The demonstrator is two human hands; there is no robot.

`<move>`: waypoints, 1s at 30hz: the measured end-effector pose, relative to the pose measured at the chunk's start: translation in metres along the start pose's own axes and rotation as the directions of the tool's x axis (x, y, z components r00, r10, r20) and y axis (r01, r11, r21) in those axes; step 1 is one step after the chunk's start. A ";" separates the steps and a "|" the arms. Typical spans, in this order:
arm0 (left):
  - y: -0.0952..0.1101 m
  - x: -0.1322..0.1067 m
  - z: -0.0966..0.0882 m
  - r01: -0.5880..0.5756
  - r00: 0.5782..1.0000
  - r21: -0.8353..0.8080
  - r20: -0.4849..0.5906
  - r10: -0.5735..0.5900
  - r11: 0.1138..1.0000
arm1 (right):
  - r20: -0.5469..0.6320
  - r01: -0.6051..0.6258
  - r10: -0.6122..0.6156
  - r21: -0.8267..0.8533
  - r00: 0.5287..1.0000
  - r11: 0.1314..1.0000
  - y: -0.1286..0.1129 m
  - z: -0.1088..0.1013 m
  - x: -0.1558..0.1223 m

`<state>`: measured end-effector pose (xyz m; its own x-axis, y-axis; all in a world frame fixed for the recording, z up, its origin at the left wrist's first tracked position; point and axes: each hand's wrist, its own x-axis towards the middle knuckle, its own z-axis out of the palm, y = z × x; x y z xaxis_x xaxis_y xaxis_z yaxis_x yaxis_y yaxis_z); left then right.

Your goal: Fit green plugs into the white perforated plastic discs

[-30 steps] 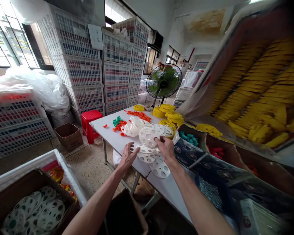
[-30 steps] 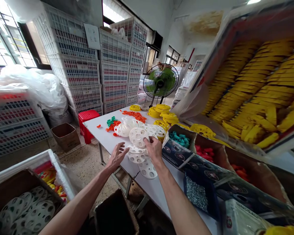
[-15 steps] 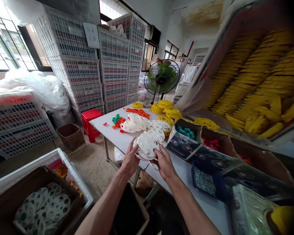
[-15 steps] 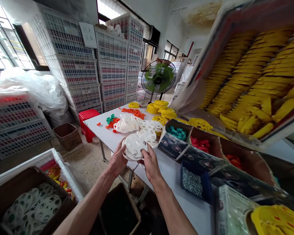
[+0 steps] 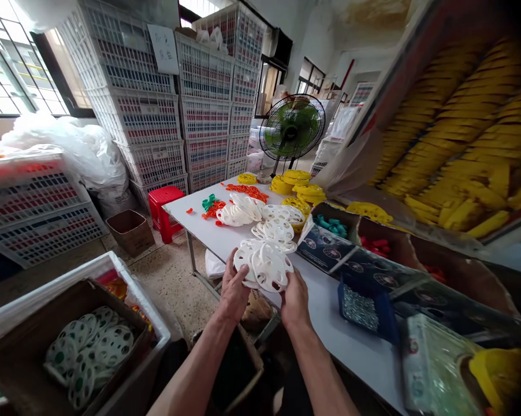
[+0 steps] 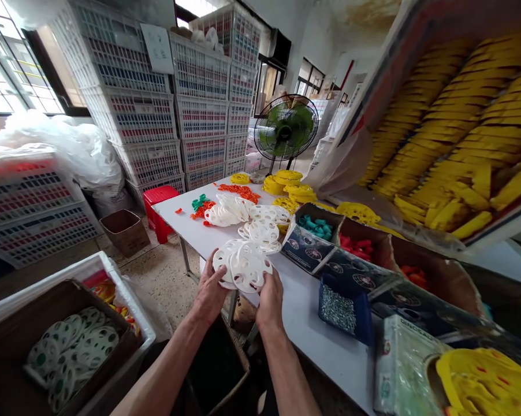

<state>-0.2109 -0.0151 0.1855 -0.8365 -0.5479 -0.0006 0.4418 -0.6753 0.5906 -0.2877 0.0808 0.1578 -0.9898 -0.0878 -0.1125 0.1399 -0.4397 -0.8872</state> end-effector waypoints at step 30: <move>-0.003 -0.023 -0.001 0.096 0.994 0.043 0.051 -0.099 0.994 | 0.027 -0.015 0.010 0.207 1.000 0.978 0.006 0.003 -0.019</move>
<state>-0.1926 -0.0004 0.1831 -0.8914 -0.4529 -0.0178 0.3449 -0.7033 0.6215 -0.2684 0.0774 0.1560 -0.9872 -0.1162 -0.1089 0.1576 -0.6140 -0.7734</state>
